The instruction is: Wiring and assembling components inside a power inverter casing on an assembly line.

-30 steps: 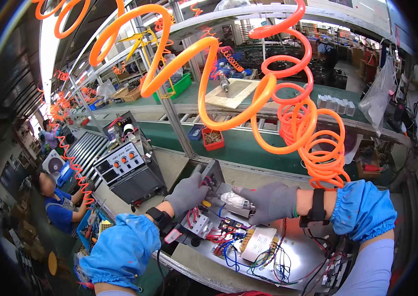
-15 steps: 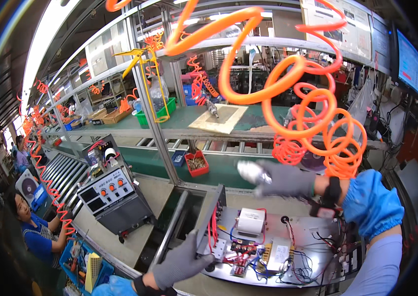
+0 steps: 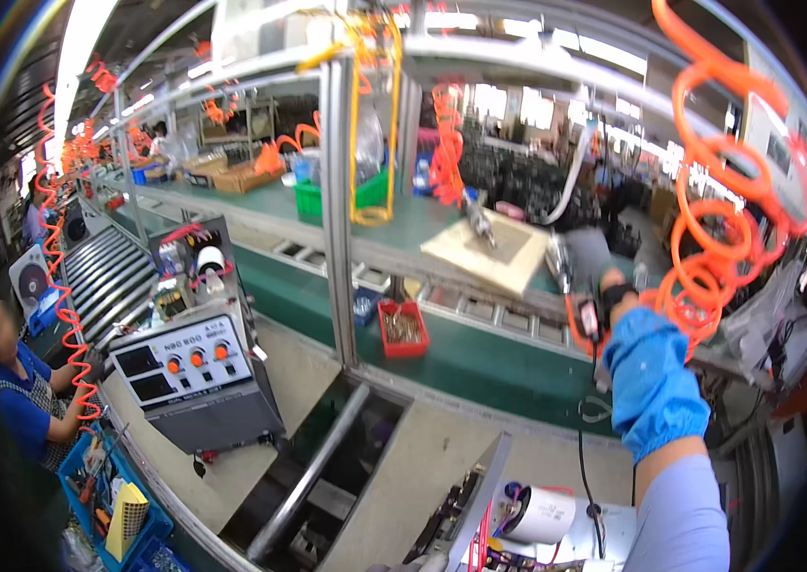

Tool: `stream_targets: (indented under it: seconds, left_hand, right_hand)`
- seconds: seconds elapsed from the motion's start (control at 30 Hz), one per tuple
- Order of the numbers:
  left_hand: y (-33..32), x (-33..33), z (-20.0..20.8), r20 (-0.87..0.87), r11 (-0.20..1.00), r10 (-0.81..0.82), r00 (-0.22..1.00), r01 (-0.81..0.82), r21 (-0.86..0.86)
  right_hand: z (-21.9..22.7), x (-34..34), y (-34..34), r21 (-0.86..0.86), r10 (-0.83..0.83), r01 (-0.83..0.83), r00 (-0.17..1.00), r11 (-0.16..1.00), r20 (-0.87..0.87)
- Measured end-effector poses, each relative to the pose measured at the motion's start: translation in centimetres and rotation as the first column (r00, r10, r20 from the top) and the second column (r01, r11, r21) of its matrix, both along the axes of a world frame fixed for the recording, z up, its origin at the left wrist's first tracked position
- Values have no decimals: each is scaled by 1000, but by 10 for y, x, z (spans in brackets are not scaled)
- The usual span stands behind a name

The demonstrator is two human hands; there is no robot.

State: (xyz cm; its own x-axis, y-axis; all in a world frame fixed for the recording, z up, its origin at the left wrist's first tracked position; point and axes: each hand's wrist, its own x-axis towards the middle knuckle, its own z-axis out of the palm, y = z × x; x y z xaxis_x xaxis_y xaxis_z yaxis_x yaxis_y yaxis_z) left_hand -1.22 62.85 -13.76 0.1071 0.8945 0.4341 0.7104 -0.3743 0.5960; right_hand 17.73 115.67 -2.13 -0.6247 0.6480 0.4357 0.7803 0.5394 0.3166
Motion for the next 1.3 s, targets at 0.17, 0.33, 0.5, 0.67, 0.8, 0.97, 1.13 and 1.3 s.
stream_targets:
  seconds: [0.17, 0.33, 0.5, 0.67, 0.8, 0.97, 1.13, 1.3]
  left_hand:
    - [7, 5, 13, 8, 997, -34, 999, 34, 67]
    - [-5, 15, 23, 22, 999, -15, 1000, 14, 28]
    - [-6, 28, 10, 15, 999, -12, 1000, 12, 46]
    - [-12, 44, -10, 3, 994, 24, 1000, -24, 105]
    - [-18, 54, -10, -25, 972, 23, 999, -17, 236]
    - [-17, 62, -8, -57, 979, -4, 998, 15, 203]
    - [-17, 68, -7, -48, 983, 2, 999, 7, 185]
    - [-10, 68, -20, 0, 956, -27, 1000, 26, 294]
  right_hand:
    - [20, -80, -45, 0, 400, -430, 839, 903, -369]
    - [75, -149, -179, -310, 528, -730, 665, 609, -528]
    - [78, -183, -324, -511, 509, -783, 621, 355, -597]
    - [61, -159, -437, -731, 700, -677, 565, 91, -436]
    - [80, -89, -441, -758, 625, -583, 717, 294, -309]
    - [64, 35, -407, -729, 98, 412, 834, 547, 544]
    - [16, 147, -418, -677, -17, 647, 728, 351, 686]
    - [35, 230, -478, -811, -407, 416, 880, 412, 244]
